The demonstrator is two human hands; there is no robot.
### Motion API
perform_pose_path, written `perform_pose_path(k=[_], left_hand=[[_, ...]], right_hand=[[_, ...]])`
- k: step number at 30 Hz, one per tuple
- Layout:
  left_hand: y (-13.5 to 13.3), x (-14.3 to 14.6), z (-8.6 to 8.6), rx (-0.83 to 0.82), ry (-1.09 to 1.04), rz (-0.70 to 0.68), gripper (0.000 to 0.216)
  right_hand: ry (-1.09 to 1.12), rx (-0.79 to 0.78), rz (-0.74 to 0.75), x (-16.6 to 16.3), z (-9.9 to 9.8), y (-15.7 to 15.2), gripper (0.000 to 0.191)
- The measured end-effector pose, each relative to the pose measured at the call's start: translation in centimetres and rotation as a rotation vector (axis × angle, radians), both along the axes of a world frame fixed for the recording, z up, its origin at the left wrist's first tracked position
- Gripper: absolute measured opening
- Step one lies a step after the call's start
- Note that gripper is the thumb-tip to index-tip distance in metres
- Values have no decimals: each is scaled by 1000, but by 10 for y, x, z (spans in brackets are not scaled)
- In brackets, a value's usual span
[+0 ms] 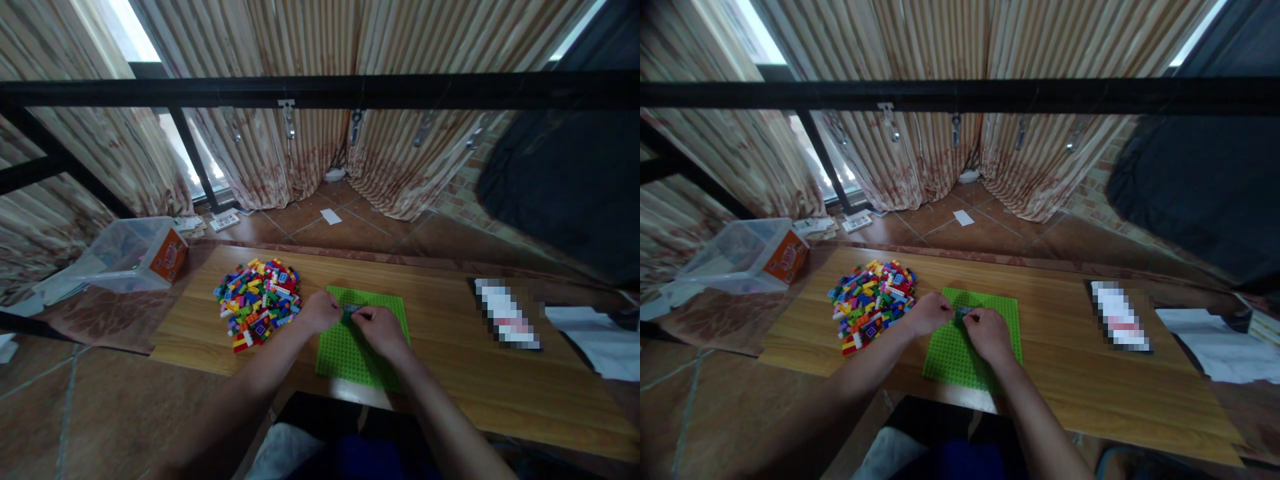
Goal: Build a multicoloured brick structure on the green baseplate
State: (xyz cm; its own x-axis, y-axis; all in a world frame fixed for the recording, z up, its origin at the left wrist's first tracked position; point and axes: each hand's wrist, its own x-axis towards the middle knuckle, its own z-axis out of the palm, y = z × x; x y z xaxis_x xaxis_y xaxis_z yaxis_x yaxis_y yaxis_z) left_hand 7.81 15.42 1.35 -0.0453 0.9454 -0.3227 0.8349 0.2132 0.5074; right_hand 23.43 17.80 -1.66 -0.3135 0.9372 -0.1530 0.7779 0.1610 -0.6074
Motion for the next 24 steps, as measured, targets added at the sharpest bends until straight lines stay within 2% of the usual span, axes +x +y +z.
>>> perform_pose_path(k=[10, 24], left_hand=[[6, 1, 3, -103, -2, -43, 23], [9, 3, 1, -117, -23, -41, 24]], right_hand=[[-93, -31, 21, -5, 3, 5, 23], [-96, -40, -14, -7, 4, 2, 24]])
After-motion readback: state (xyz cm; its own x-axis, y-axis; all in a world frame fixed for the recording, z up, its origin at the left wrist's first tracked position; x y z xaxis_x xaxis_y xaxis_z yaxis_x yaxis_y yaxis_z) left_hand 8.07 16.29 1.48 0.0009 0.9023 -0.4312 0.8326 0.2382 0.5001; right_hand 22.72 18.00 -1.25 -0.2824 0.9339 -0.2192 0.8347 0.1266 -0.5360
